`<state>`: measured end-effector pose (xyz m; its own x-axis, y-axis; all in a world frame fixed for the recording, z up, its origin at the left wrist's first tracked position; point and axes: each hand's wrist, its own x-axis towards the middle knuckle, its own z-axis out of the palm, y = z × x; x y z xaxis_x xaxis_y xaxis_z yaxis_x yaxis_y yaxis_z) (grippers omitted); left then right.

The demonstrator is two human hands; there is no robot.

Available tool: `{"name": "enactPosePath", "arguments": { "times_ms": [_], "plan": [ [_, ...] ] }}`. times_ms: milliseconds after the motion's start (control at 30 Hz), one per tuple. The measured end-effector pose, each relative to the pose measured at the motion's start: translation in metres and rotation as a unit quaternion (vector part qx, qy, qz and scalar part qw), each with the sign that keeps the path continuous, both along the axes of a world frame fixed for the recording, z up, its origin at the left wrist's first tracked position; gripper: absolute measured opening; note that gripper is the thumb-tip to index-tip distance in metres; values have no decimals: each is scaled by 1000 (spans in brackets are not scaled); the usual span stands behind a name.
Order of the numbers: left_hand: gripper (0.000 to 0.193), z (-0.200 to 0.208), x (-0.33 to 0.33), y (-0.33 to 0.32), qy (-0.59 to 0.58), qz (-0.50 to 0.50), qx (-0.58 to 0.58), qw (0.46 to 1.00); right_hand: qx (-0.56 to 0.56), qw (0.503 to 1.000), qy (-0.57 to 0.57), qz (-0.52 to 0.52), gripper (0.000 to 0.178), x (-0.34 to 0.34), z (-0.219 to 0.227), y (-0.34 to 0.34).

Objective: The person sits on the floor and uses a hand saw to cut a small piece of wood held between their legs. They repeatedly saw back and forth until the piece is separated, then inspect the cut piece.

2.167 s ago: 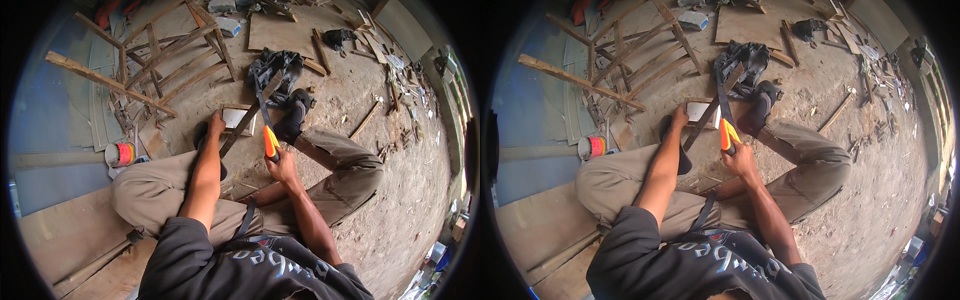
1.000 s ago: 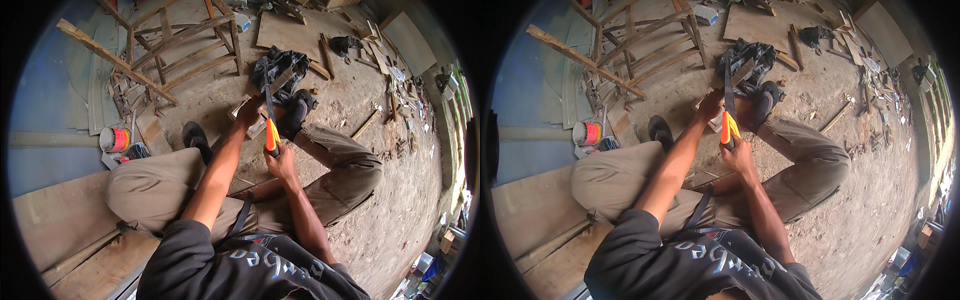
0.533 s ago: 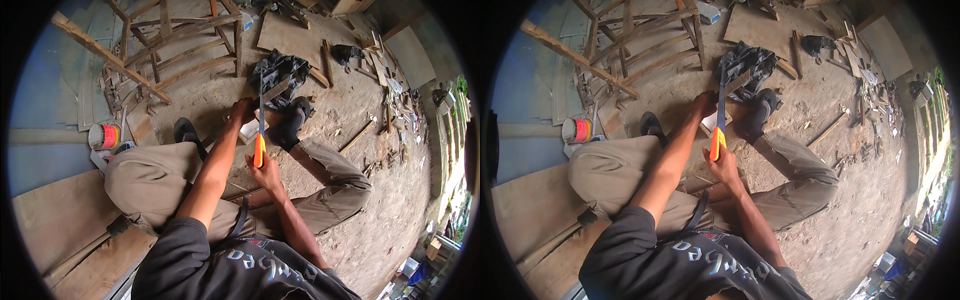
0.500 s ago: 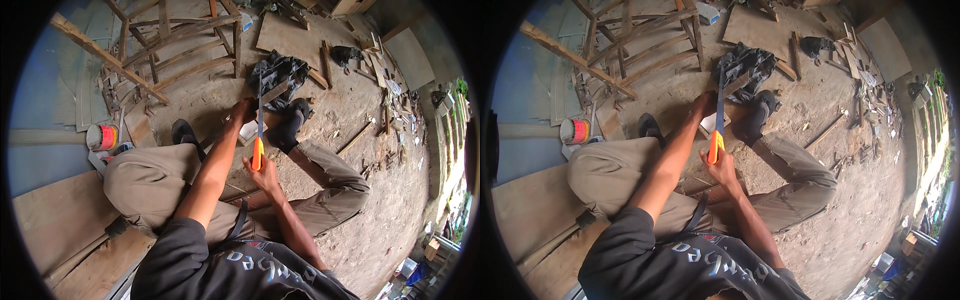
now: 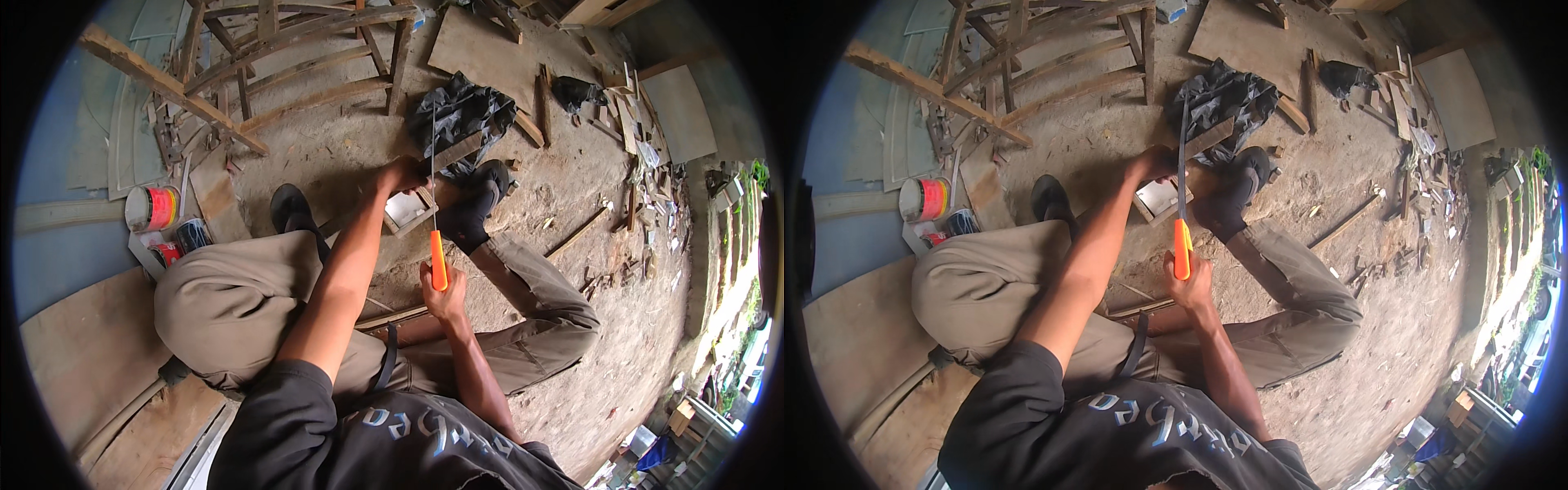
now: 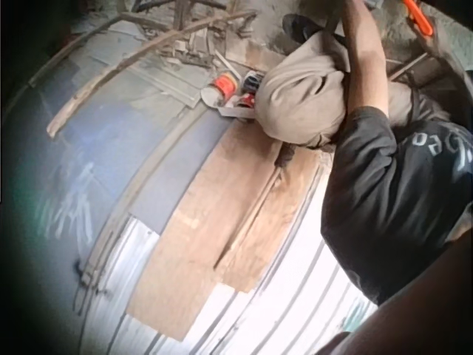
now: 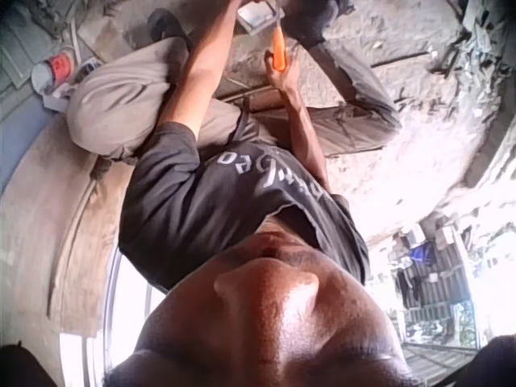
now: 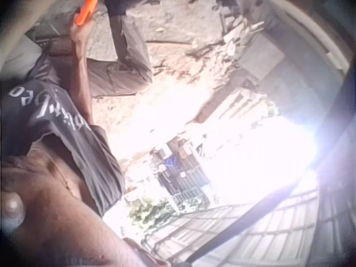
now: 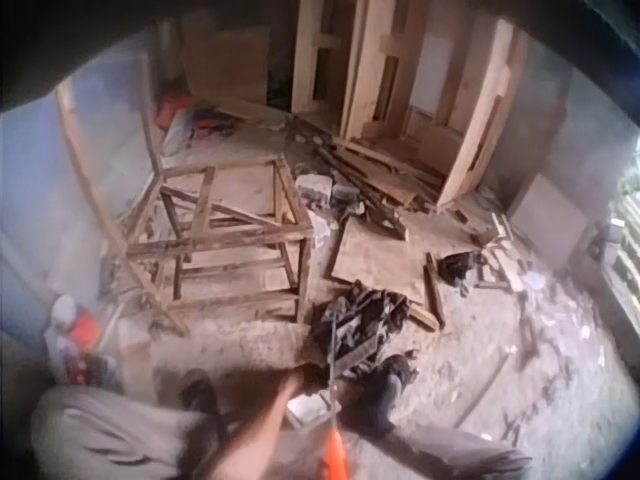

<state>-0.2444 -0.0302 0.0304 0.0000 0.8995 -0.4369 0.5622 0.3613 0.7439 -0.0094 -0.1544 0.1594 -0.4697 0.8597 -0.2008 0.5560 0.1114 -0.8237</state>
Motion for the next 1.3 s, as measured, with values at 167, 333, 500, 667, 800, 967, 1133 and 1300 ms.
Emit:
{"name": "enactPosePath", "arguments": {
  "times_ms": [167, 333, 500, 667, 800, 967, 1133, 1300],
  "plan": [
    [30, 13, 14, -7, 192, 19, 103, 976, 13, 1000, -4, -5, 24, -1, 2, 2],
    [35, 31, 34, -18, 190, 176, 61, 964, -50, 991, 77, -97, 37, 5, 13, 11],
    [37, 21, 35, -19, 228, 235, 60, 943, -63, 987, 115, -96, 39, 17, -3, 19],
    [35, 16, 27, -12, 235, 218, 66, 945, -3, 989, 81, -124, 40, 7, 7, 20],
    [32, 12, 34, -16, 243, 198, 98, 944, -1, 990, 41, -136, 36, -2, 30, 18],
    [25, 13, 40, -18, 262, 194, 108, 939, -3, 990, 27, -140, 32, -1, 34, 17],
    [21, 12, 48, -26, 240, 202, 97, 944, 16, 992, 0, -123, 35, -4, 50, 22],
    [20, 10, 37, -23, 240, 218, 63, 944, -24, 989, -13, -144, 36, -12, 64, 47]
  ]
}}
